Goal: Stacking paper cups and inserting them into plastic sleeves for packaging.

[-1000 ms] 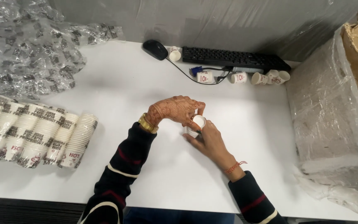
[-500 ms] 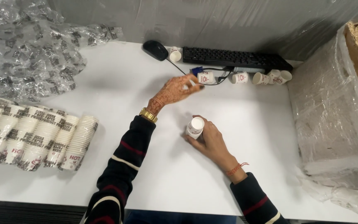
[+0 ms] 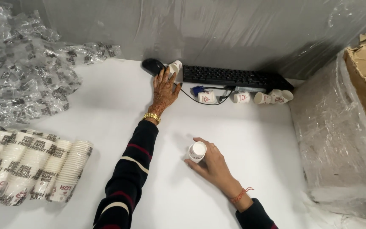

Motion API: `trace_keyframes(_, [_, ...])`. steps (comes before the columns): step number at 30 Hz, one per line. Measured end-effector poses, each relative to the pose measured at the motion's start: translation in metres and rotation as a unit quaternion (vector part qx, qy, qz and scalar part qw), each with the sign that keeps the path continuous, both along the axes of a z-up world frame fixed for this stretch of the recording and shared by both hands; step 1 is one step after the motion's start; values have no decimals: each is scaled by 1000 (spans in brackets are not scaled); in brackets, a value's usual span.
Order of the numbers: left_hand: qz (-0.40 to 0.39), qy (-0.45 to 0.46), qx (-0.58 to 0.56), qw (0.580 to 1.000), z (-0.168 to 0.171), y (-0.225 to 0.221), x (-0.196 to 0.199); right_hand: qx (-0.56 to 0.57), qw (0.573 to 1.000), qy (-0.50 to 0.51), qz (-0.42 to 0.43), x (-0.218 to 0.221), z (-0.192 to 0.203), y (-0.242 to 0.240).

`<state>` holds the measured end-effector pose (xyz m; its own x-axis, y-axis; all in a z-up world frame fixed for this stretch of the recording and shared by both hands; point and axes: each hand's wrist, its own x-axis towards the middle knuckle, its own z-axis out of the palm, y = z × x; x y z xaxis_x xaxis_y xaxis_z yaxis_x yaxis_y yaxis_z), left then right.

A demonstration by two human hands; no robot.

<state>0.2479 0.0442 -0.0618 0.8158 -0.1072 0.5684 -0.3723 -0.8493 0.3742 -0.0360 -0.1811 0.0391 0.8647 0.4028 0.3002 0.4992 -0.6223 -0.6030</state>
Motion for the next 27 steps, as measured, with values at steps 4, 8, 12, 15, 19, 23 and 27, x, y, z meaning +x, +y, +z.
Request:
trace_keyframes(4, [19, -13, 41, 999, 5, -4, 2, -8, 1000, 1, -1, -2, 4, 1])
trace_keyframes(8, [-3, 37, 44, 998, 29, -9, -12, -13, 1000, -8, -10, -4, 3, 1])
trace_keyframes(12, [-30, -29, 51, 998, 10, -7, 4, -11, 1000, -24, -4, -2, 3, 2])
trace_keyframes(15, [-38, -27, 59, 997, 10, -9, 6, -14, 1000, -10, -9, -2, 4, 3])
trace_keyframes(19, [1, -35, 95, 995, -2, -11, 19, -14, 1000, 1, -15, -3, 4, 3])
trace_keyframes(23, [9, -108, 68, 992, 14, -7, 4, -16, 1000, -1, -12, 1, -3, 1])
trace_keyframes(27, [1, -117, -75, 990, 31, -8, -25, -17, 1000, -7, -3, 0, -3, 1])
